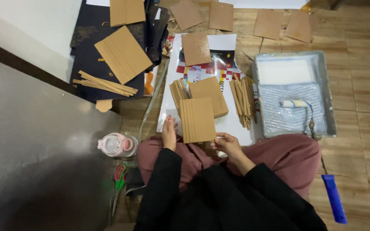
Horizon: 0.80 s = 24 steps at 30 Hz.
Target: The person is organizing, stacking, and applying a substance to cardboard pieces using a small paint roller on the floor.
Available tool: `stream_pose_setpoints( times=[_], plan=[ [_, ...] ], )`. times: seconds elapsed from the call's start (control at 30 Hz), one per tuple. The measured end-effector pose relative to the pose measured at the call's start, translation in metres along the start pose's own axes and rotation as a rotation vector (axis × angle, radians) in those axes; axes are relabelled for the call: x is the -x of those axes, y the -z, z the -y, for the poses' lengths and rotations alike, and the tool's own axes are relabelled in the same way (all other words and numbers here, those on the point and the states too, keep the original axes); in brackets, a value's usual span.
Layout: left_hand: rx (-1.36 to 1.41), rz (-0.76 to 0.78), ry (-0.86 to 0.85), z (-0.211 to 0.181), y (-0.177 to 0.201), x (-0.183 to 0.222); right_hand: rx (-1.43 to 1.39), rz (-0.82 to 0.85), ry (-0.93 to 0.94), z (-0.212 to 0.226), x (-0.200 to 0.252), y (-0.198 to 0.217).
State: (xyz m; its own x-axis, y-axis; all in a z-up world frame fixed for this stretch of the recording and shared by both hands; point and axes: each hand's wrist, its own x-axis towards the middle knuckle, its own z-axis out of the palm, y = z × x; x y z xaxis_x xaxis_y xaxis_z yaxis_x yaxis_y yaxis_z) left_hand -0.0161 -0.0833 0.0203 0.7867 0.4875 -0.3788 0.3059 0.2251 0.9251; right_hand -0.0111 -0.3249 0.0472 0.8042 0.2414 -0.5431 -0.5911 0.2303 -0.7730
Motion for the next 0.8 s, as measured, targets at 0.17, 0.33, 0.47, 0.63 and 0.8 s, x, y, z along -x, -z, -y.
stream_pose_setpoints(
  times=[0.17, 0.33, 0.47, 0.63, 0.8],
  plan=[
    [0.124, -0.011, 0.000, 0.011, 0.005, -0.011, -0.035, 0.022, 0.004, -0.009, 0.002, 0.021],
    [0.115, 0.030, 0.008, 0.000, 0.004, -0.005, -0.068, 0.042, -0.018, -0.004, 0.010, 0.026],
    [0.107, 0.056, 0.022, -0.006, 0.006, -0.002, -0.067, 0.075, -0.017, -0.005, 0.010, 0.023],
    [0.108, 0.075, 0.024, -0.015, 0.005, 0.004, -0.070, 0.089, -0.026, -0.008, 0.004, 0.022],
    [0.096, 0.064, 0.000, -0.018, 0.000, 0.008, -0.065, 0.106, -0.059, 0.001, 0.007, 0.015]
  ],
)
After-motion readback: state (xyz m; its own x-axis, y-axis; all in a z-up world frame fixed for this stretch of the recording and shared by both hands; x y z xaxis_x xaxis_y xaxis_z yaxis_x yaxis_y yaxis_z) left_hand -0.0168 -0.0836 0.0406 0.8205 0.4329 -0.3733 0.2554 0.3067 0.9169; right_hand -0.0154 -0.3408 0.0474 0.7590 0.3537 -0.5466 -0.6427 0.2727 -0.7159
